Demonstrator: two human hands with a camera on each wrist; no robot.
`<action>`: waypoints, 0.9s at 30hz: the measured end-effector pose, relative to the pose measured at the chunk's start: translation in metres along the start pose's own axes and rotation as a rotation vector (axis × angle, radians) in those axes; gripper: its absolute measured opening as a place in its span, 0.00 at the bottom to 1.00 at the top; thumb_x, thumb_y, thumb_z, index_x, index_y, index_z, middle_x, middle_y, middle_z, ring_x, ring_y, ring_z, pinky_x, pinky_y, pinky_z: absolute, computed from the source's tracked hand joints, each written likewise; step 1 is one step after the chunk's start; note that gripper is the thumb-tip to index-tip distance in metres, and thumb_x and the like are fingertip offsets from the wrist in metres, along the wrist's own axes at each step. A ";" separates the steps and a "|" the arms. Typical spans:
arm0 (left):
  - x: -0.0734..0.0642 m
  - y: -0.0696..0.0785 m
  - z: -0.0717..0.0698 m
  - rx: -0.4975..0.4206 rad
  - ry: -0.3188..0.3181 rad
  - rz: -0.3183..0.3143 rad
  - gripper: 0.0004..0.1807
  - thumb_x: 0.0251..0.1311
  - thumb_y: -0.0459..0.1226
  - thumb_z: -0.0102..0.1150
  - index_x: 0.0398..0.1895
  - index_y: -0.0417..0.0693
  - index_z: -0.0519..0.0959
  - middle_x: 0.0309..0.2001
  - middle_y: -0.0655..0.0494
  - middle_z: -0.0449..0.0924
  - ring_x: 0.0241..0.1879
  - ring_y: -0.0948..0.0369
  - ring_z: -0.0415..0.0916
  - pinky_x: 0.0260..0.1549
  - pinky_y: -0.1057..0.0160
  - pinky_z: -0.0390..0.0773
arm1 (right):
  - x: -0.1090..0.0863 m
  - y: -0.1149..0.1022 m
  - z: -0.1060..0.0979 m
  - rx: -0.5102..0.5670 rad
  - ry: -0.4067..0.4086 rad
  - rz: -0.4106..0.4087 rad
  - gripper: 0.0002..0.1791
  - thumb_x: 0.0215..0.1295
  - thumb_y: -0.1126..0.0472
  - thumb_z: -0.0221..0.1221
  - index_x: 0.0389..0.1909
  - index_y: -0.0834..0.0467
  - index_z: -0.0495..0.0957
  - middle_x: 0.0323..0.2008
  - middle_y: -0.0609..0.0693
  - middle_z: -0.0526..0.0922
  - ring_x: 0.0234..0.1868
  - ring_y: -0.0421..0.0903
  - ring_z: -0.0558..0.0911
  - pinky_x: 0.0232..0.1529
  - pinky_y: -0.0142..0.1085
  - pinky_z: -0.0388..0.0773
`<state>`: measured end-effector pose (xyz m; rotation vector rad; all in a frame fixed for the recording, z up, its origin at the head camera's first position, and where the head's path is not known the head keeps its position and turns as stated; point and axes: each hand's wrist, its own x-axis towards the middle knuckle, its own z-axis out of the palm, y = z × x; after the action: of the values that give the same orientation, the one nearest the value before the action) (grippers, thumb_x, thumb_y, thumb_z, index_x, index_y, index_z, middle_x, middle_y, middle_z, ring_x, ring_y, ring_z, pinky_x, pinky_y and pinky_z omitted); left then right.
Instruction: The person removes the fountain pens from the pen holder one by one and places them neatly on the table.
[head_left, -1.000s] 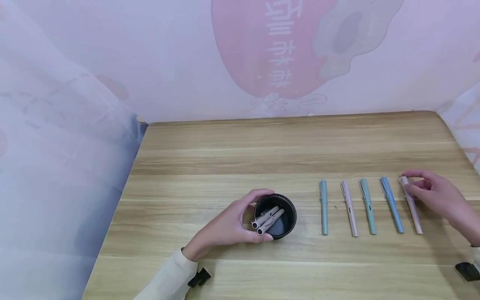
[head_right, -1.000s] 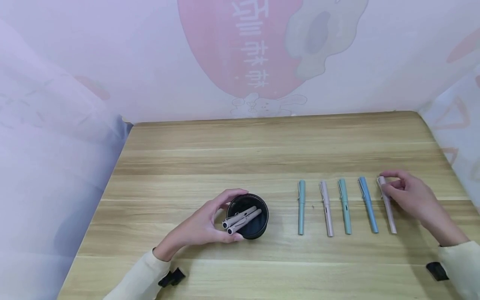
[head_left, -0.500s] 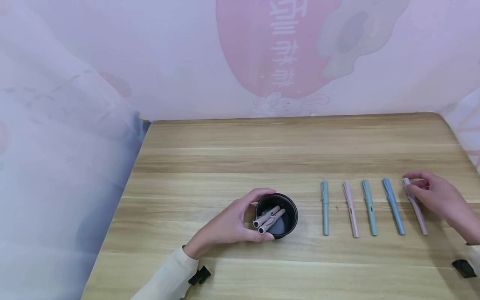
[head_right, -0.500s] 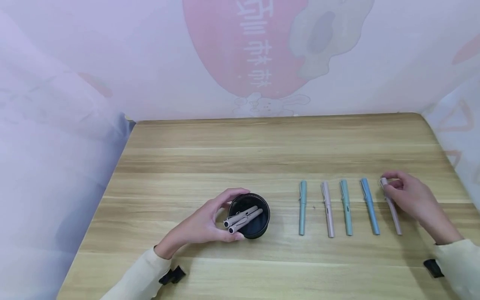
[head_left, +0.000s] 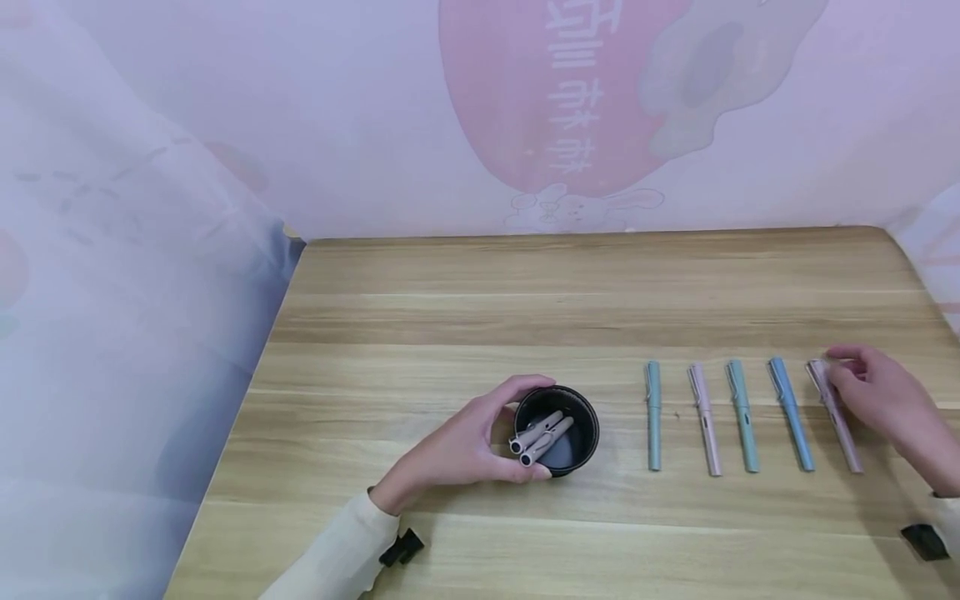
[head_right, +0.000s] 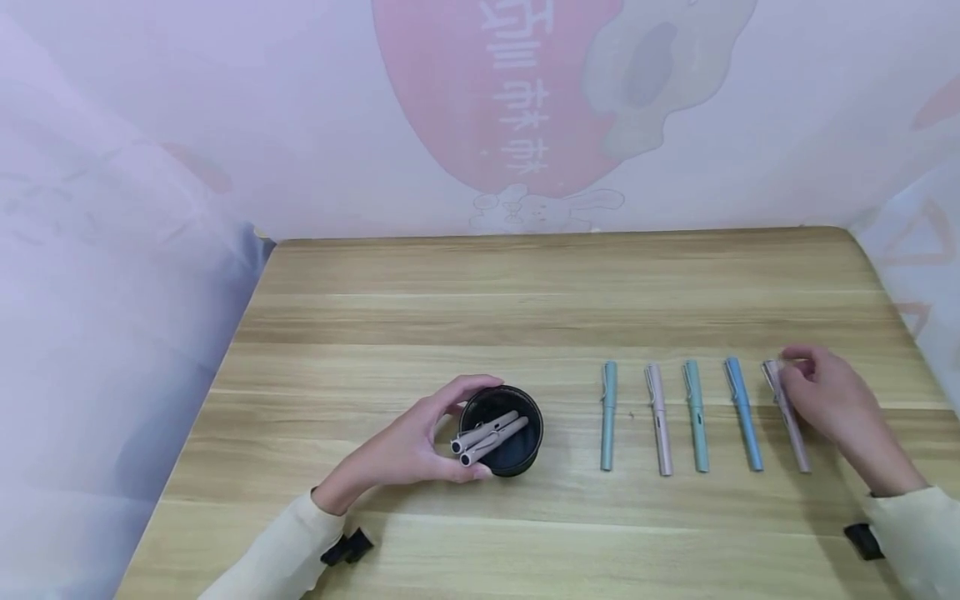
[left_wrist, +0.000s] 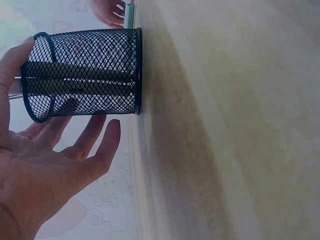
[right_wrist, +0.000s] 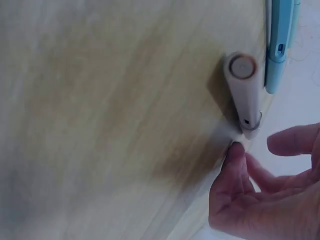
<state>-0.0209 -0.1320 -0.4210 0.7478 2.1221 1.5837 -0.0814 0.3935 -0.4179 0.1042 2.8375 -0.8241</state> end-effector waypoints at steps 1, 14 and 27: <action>0.000 0.000 0.000 0.000 -0.001 0.001 0.52 0.58 0.45 0.85 0.81 0.77 0.63 0.70 0.56 0.78 0.57 0.59 0.84 0.67 0.47 0.73 | -0.001 -0.001 -0.001 0.007 0.013 0.000 0.28 0.85 0.61 0.45 0.71 0.82 0.63 0.56 0.81 0.72 0.53 0.76 0.76 0.34 0.36 0.72; 0.000 -0.001 0.000 0.021 0.004 0.005 0.53 0.57 0.45 0.86 0.81 0.77 0.63 0.70 0.58 0.79 0.58 0.60 0.83 0.68 0.45 0.72 | -0.038 -0.064 0.035 0.242 0.428 -0.386 0.17 0.80 0.70 0.52 0.62 0.71 0.80 0.54 0.57 0.82 0.48 0.26 0.72 0.49 0.19 0.65; 0.004 -0.005 -0.006 0.013 0.003 0.006 0.50 0.57 0.45 0.86 0.80 0.73 0.66 0.67 0.57 0.81 0.54 0.58 0.85 0.67 0.44 0.72 | -0.051 -0.140 0.085 0.394 0.399 -0.854 0.15 0.65 0.79 0.61 0.49 0.66 0.87 0.44 0.56 0.89 0.46 0.38 0.84 0.51 0.23 0.76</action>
<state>-0.0286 -0.1350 -0.4242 0.7564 2.1362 1.5767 -0.0345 0.2290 -0.4047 -1.0656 2.9937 -1.6690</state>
